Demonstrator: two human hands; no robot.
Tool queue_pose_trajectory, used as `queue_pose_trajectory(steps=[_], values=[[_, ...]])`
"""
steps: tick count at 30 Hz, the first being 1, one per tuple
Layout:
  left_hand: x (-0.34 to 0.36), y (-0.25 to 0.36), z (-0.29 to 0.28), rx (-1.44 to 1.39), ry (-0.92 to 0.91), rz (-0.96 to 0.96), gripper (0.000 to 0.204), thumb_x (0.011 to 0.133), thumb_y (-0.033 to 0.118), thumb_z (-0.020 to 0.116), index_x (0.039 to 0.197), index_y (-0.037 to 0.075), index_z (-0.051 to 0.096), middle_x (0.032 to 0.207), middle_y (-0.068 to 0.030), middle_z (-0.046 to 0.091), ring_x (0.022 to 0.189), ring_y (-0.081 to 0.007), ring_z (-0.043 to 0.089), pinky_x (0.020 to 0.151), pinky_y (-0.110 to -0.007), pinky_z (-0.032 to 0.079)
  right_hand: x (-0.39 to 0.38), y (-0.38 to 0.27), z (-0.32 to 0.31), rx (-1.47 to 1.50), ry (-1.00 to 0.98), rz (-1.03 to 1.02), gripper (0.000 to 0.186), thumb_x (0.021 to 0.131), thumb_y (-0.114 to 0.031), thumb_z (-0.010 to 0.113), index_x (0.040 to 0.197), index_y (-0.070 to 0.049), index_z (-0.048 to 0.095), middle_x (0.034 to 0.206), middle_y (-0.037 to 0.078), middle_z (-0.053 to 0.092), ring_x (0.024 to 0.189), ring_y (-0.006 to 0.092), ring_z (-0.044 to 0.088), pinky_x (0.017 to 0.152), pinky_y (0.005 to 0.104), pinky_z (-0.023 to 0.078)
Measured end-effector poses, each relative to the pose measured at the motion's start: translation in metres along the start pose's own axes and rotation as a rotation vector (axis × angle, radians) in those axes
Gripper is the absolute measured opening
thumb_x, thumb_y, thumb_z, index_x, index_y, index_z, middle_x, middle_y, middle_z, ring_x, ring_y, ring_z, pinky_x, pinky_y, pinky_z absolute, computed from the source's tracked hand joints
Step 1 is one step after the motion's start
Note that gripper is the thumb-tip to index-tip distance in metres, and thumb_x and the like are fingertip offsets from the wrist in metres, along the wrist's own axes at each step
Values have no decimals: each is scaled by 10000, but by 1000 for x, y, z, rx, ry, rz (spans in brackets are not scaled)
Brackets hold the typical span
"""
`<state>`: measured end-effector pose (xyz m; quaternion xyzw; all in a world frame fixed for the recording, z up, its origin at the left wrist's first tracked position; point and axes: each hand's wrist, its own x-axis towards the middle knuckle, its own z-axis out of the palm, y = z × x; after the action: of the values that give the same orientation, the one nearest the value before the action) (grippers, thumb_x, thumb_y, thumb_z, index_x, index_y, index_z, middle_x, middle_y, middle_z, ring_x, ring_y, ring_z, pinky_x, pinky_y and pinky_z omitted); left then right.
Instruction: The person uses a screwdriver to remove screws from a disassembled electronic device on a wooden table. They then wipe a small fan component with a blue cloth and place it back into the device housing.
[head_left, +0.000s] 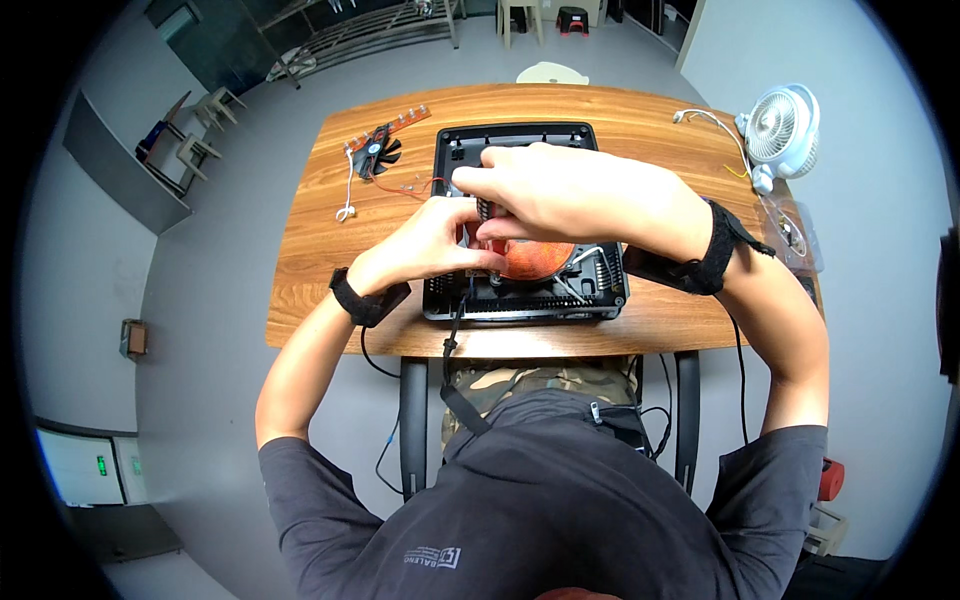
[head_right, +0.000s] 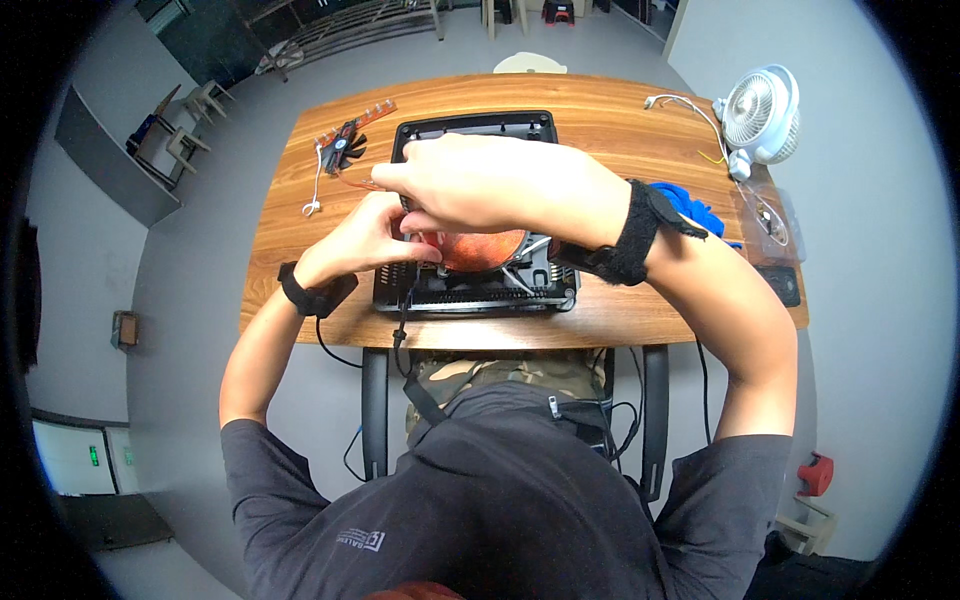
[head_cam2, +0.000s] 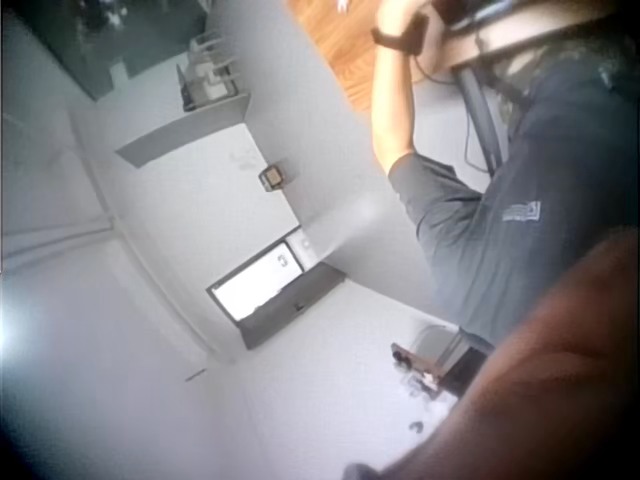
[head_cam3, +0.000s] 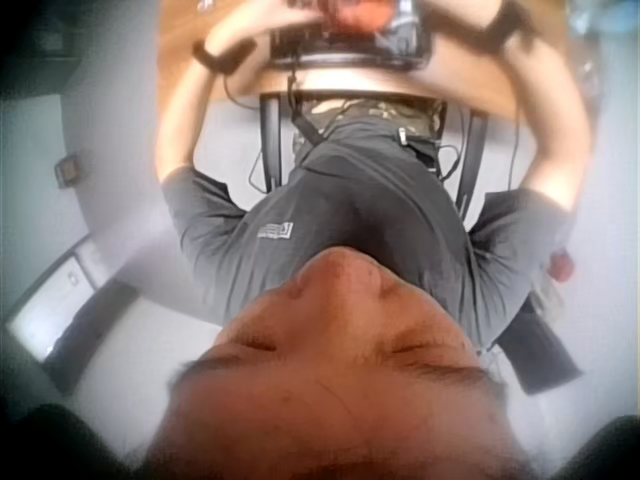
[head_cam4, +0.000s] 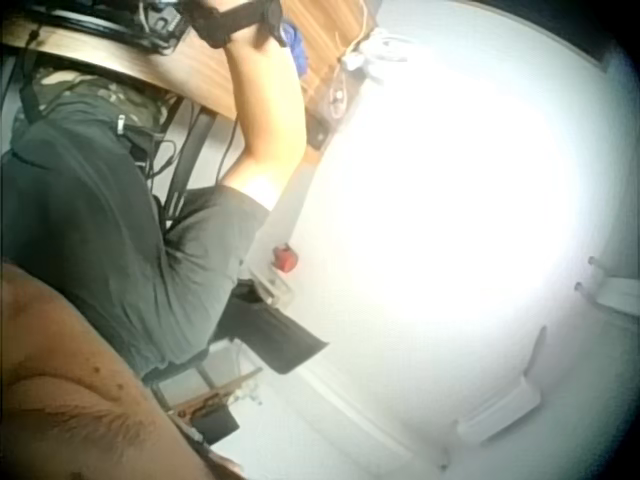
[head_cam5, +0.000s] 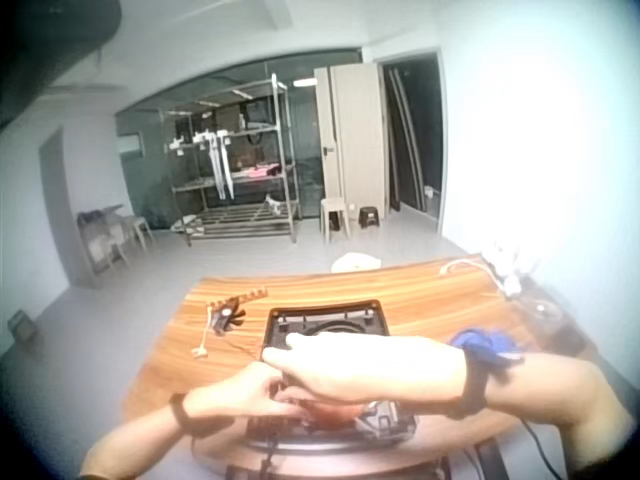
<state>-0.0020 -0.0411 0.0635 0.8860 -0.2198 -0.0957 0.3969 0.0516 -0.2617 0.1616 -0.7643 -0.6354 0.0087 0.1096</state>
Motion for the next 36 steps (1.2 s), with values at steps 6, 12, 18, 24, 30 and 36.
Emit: queue_pose_trajectory(steps=[6, 12, 18, 24, 30, 36], values=[[0, 10, 2, 130, 38, 104, 318, 840, 248, 845, 1006, 2, 730, 876, -73, 722, 776, -146, 625, 714, -315, 511, 8, -11, -11, -182, -171, 162, 457, 949, -435, 687, 1072, -10, 572, 882, 201, 672, 810, 398, 697, 703, 464, 564], [2, 15, 0, 1, 16, 111, 269, 844, 254, 811, 880, 2, 724, 743, -70, 654, 682, -140, 583, 629, -319, 471, -9, -2, -14, -45, -79, -28, 349, 976, -230, 671, 1203, -26, 499, 1088, 185, 537, 893, 387, 676, 761, 457, 553], [1, 13, -8, -128, 7, 116, 297, 816, 249, 862, 981, 41, 728, 788, -26, 683, 715, -109, 593, 652, -289, 472, 6, -6, -2, -175, -6, 29, 432, 1005, -436, 604, 956, -7, 625, 677, 184, 663, 693, 386, 685, 642, 458, 557], [4, -12, -3, 59, 122, 175, 325, 790, 286, 878, 945, 33, 746, 778, -49, 686, 669, -127, 587, 644, -296, 485, 4, -13, -10, -152, -15, 79, 365, 986, -358, 643, 1072, -4, 623, 931, 187, 679, 800, 387, 697, 685, 455, 565], [-2, 5, -6, 61, 71, 114, 285, 812, 290, 817, 887, 29, 730, 767, -30, 680, 677, -103, 597, 613, -271, 460, -1, -2, -14, -8, -123, -12, 323, 991, -234, 656, 1203, -10, 560, 1067, 181, 601, 931, 377, 667, 792, 445, 552], [-2, 6, 3, -237, 108, 105, 412, 731, 267, 938, 973, 14, 720, 854, -34, 719, 785, -108, 648, 753, -299, 545, 17, -15, -14, -100, -190, 119, 395, 961, -381, 655, 893, 6, 691, 767, 204, 711, 730, 387, 709, 666, 459, 579]])
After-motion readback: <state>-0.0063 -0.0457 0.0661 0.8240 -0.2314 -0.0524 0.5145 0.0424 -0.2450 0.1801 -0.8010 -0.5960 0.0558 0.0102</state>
